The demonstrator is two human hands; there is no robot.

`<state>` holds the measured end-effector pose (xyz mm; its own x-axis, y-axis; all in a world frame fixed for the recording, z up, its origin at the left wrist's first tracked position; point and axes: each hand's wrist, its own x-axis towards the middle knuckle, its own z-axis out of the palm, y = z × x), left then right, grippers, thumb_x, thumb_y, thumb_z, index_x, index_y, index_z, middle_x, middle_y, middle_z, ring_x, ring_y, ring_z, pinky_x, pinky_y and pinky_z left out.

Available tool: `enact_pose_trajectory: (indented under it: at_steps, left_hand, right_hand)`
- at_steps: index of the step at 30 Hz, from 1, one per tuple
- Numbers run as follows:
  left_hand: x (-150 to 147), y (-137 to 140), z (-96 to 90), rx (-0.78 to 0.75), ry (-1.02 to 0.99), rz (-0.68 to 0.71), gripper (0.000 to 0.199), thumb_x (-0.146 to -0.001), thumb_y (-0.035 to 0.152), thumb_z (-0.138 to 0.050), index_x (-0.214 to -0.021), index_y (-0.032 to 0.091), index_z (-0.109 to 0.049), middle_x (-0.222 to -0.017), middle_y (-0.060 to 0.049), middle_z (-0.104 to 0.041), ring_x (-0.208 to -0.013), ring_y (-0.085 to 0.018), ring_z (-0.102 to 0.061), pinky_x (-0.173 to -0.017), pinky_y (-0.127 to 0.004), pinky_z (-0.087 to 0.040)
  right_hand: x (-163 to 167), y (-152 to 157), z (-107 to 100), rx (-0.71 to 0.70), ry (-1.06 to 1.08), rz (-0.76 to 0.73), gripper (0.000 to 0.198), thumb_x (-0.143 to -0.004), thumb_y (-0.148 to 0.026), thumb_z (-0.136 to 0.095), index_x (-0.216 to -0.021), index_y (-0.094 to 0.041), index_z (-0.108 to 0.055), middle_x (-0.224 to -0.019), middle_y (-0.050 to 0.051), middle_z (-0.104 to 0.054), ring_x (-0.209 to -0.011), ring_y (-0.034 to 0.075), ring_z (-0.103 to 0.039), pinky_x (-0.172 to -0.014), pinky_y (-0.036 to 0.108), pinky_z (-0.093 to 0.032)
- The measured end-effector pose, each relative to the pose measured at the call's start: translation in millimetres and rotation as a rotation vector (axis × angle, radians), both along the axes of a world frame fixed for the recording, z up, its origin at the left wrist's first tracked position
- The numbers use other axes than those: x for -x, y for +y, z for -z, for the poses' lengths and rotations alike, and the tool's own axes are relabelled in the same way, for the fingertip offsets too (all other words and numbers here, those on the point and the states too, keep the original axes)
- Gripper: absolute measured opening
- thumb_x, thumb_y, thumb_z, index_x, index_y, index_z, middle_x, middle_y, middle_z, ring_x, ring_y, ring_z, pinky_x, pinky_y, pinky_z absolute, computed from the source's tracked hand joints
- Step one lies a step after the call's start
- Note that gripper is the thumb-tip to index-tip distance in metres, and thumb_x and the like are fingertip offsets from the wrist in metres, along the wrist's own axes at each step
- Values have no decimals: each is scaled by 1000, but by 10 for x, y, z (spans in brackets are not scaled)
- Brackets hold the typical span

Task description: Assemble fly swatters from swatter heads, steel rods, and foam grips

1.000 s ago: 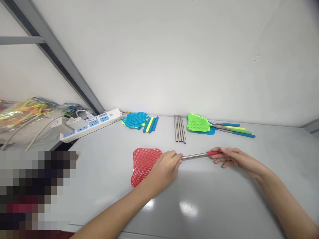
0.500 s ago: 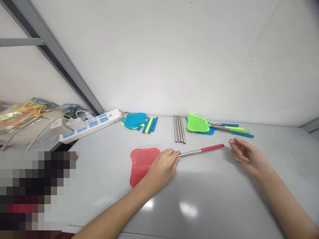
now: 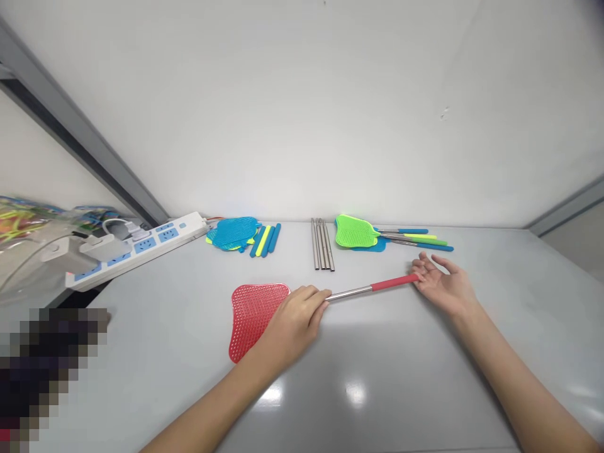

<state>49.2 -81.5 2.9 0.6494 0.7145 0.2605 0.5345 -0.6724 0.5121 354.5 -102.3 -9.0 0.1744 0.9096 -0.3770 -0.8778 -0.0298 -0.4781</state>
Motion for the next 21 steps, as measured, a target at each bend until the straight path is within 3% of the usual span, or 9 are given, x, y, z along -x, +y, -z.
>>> enact_pose_trajectory:
  at_steps: [4, 9, 21]
  left_hand:
    - [-16, -20, -5, 33, 18, 43, 29, -86, 22, -31, -106, 19, -52, -86, -5, -56, -83, -16, -50, -74, -31, -41]
    - [-26, -45, -8, 72, 13, 72, 29, -86, 22, -31, -107, 20, -51, -86, -4, -56, -83, -15, -50, -73, -29, -41]
    - [-42, -69, 32, 93, -2, 92, 29, -86, 23, -31, -106, 20, -52, -86, -4, -56, -83, -15, -51, -73, -29, -42]
  right_hand:
    - [64, -3, -55, -68, -22, -97, 33, -77, -26, -38, -107, -18, -47, -91, 9, -57, -77, 18, -57, -59, 34, -50]
    - [174, -19, -113, -128, -152, -203, 41, -79, -33, -37, -118, -21, -43, -121, 7, -47, -104, 22, -49, -77, 36, -48]
    - [392, -42, -169, -161, -394, -384, 46, -81, -42, -32, -119, -18, -44, -125, 8, -45, -113, 22, -42, -90, 36, -38]
